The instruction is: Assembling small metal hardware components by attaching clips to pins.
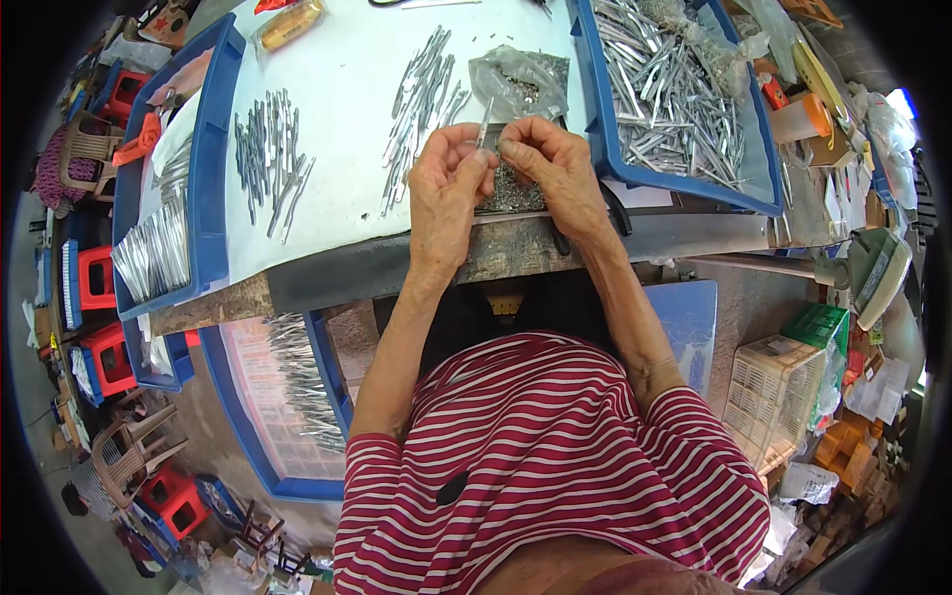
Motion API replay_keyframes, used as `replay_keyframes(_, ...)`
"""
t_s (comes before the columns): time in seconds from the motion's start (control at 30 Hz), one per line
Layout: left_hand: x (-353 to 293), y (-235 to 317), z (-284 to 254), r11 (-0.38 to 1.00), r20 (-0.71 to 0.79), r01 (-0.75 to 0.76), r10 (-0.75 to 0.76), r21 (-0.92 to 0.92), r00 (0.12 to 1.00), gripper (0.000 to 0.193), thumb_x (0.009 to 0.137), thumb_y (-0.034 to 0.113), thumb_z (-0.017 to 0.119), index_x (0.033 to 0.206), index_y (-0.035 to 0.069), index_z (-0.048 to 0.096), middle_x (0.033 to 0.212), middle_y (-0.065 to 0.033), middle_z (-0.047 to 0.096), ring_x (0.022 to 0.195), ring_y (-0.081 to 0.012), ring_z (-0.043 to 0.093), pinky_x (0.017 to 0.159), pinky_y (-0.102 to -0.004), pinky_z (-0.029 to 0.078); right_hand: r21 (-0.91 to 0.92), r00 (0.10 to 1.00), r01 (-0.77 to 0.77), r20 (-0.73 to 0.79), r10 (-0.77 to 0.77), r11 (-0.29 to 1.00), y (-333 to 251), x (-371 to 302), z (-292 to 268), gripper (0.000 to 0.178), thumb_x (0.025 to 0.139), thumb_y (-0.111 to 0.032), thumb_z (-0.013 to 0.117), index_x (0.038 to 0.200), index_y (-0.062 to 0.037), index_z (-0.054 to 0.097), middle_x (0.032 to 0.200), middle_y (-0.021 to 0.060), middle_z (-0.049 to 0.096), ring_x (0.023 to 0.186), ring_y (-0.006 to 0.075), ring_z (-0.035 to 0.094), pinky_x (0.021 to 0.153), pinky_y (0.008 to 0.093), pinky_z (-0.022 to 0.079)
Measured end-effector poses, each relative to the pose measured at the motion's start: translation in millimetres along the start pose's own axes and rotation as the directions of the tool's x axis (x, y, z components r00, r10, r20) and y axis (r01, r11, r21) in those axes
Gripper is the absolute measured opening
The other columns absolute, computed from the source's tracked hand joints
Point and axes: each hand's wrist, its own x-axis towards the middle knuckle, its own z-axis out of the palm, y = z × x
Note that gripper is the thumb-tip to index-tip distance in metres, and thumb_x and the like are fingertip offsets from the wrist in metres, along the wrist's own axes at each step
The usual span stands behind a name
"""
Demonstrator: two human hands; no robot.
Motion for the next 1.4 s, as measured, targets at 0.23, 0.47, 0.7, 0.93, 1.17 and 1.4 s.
replay_keyframes(0.23,3,-5,-4,0.961,0.046,0.092,-0.083,-0.260,0.995,0.025,0.079,0.001,0.056,0.102,-0.003,0.048,0.074,-0.0058,0.056,0.054,-0.0070,0.046,0.045,-0.0163,0.033,-0.112,0.991,0.131,-0.024,-0.135,0.985,-2,-6,8,0.007,0.082,-0.006,0.054,0.083,0.0009,0.053,0.071,0.0000,0.053,0.068,0.0054,0.049,0.060,0.0195,0.040)
replay_keyframes(0.47,2,-3,-5,0.938,0.080,0.140,-0.121,-0.316,0.989,0.022,0.078,-0.001,0.056,0.100,-0.003,0.050,0.073,-0.0050,0.055,0.054,-0.0073,0.047,0.044,-0.0162,0.032,-0.341,0.966,0.252,0.038,-0.254,0.906,-4,-8,1,0.006,0.080,-0.004,0.054,0.084,0.0003,0.052,0.070,0.0014,0.052,0.064,0.0076,0.045,0.058,0.0229,0.039)
replay_keyframes(0.7,2,-6,-2,0.942,0.088,0.090,-0.065,-0.322,0.994,0.020,0.079,0.000,0.056,0.098,-0.003,0.050,0.075,-0.0051,0.057,0.054,-0.0057,0.046,0.044,-0.0156,0.033,-0.275,0.971,0.220,-0.030,-0.237,0.936,-4,-11,9,0.007,0.079,-0.006,0.056,0.081,0.0003,0.053,0.068,0.0002,0.051,0.059,0.0054,0.042,0.052,0.0204,0.036)
replay_keyframes(0.93,-3,-3,-2,0.981,0.026,0.027,-0.022,-0.190,0.999,0.019,0.082,0.005,0.053,0.099,-0.003,0.050,0.077,-0.0073,0.058,0.055,-0.0065,0.047,0.045,-0.0159,0.033,-0.113,0.988,0.065,-0.135,-0.080,0.991,-9,-6,10,0.005,0.079,-0.005,0.053,0.080,0.0002,0.053,0.064,-0.0026,0.050,0.055,0.0017,0.041,0.048,0.0170,0.033)
replay_keyframes(1.17,-7,0,-5,0.981,0.019,0.045,-0.042,-0.191,0.999,0.019,0.082,0.005,0.053,0.099,-0.004,0.050,0.075,-0.0072,0.058,0.054,-0.0063,0.047,0.045,-0.0156,0.033,-0.054,0.993,0.101,-0.062,-0.105,0.993,-11,-6,8,0.009,0.081,-0.005,0.053,0.087,0.0015,0.054,0.074,0.0007,0.053,0.060,0.0046,0.045,0.054,0.0173,0.038)
replay_keyframes(1.4,-10,0,-5,0.985,0.007,0.054,-0.054,-0.162,0.999,0.016,0.080,0.001,0.054,0.095,-0.004,0.054,0.074,-0.0067,0.058,0.053,-0.0060,0.047,0.043,-0.0151,0.032,-0.020,0.989,0.144,-0.023,-0.145,0.989,-12,-7,11,0.010,0.080,-0.002,0.051,0.089,0.0015,0.055,0.076,0.0005,0.054,0.062,0.0045,0.048,0.056,0.0175,0.041)
